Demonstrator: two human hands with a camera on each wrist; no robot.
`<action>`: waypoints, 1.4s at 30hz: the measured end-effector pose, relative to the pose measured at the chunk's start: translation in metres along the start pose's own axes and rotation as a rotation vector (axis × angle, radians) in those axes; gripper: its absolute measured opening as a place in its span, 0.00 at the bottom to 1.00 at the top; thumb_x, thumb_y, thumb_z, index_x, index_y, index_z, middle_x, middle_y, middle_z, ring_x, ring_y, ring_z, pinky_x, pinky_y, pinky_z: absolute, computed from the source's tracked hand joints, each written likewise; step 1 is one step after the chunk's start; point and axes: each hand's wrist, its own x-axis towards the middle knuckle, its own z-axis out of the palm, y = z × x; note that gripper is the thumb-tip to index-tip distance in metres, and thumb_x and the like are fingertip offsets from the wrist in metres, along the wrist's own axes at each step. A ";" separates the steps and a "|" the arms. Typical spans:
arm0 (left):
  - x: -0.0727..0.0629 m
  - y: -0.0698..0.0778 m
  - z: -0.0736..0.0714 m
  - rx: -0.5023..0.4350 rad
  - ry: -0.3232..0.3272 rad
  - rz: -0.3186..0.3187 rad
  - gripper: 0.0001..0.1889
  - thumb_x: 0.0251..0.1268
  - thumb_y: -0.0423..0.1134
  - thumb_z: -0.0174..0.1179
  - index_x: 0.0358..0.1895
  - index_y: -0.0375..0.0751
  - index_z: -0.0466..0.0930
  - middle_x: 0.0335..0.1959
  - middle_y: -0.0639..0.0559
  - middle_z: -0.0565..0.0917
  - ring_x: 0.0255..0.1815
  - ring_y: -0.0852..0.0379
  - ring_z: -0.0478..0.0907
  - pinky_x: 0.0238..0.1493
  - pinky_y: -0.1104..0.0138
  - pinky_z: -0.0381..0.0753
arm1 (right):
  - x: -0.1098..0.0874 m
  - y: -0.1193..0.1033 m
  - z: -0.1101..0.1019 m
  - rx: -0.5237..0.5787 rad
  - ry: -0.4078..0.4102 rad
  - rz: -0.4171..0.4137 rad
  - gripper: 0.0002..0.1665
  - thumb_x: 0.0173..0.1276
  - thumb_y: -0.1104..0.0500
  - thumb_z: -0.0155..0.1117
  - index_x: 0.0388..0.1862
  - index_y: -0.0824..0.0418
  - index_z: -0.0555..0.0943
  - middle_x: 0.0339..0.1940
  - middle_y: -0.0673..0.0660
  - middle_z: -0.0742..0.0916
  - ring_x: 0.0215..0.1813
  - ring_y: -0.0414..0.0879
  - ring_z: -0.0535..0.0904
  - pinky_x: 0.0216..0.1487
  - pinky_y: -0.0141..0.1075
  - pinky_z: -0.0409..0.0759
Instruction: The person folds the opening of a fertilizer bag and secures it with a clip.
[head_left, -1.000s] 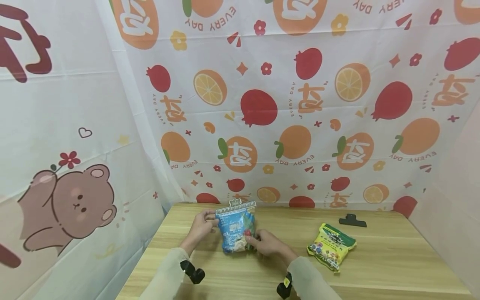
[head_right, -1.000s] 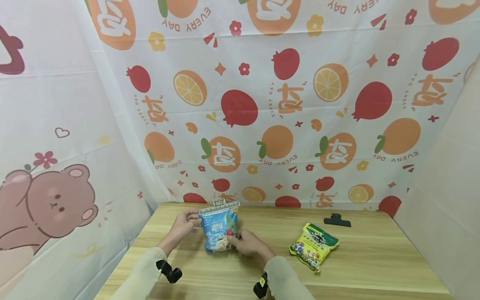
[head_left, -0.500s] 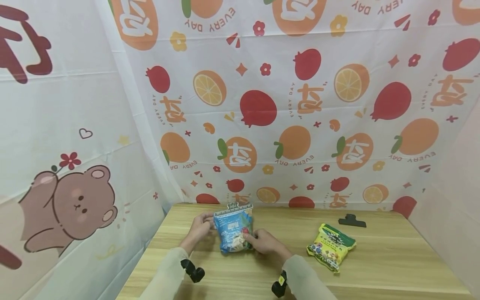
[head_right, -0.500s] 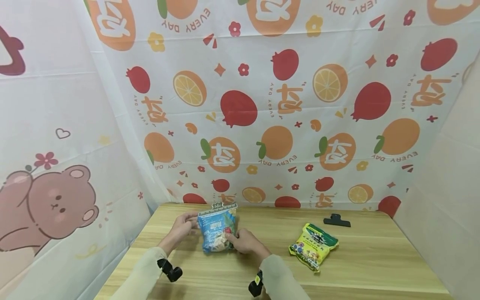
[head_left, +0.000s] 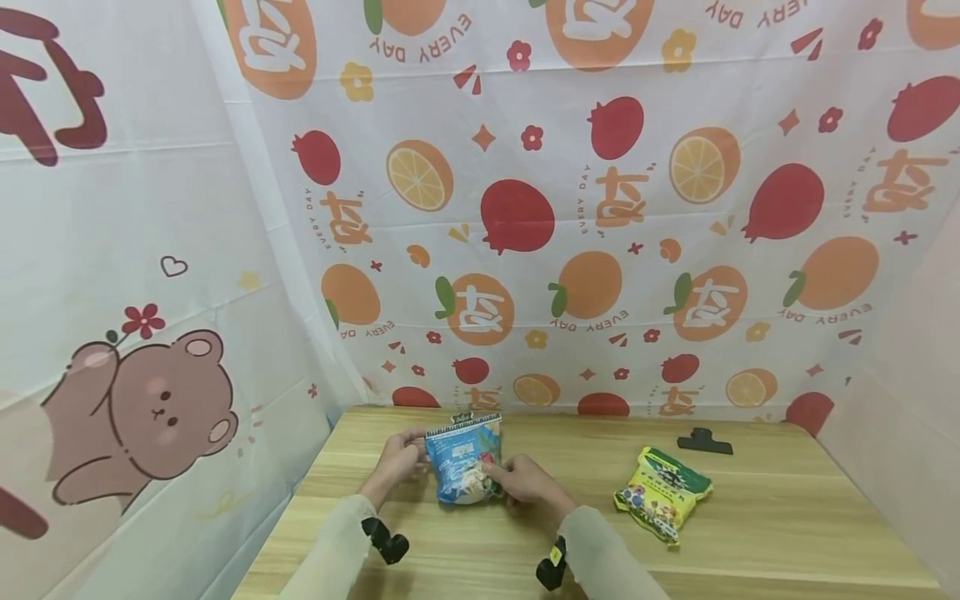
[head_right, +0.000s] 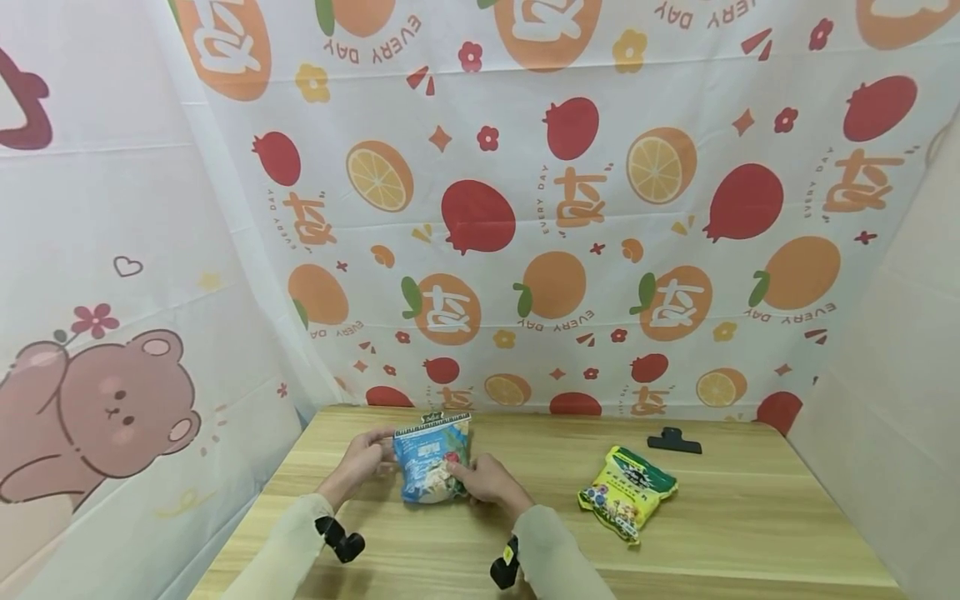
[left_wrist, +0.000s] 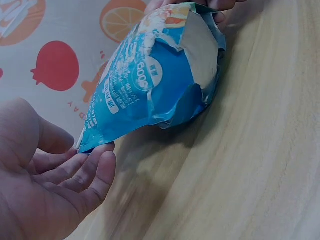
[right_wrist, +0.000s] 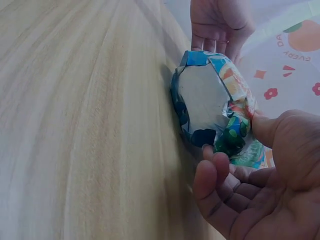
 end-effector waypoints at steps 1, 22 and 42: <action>0.000 0.000 -0.001 0.004 0.001 -0.005 0.28 0.64 0.24 0.44 0.69 0.21 0.65 0.58 0.25 0.79 0.43 0.44 0.83 0.45 0.55 0.87 | 0.000 0.000 0.001 0.007 0.003 0.004 0.33 0.76 0.35 0.55 0.24 0.61 0.79 0.13 0.50 0.77 0.17 0.43 0.72 0.22 0.33 0.71; 0.002 -0.007 0.002 -0.002 -0.025 -0.036 0.29 0.76 0.35 0.53 0.74 0.25 0.60 0.60 0.26 0.77 0.42 0.48 0.83 0.44 0.57 0.87 | 0.012 0.000 0.012 0.124 0.073 0.148 0.31 0.74 0.36 0.59 0.16 0.53 0.73 0.10 0.47 0.72 0.15 0.40 0.66 0.19 0.31 0.67; -0.004 -0.010 0.002 0.013 -0.045 -0.056 0.30 0.77 0.37 0.53 0.74 0.24 0.57 0.60 0.23 0.76 0.38 0.50 0.81 0.41 0.55 0.87 | 0.014 -0.008 0.018 0.186 0.159 0.232 0.35 0.68 0.38 0.68 0.08 0.48 0.65 0.07 0.45 0.67 0.15 0.40 0.62 0.17 0.30 0.64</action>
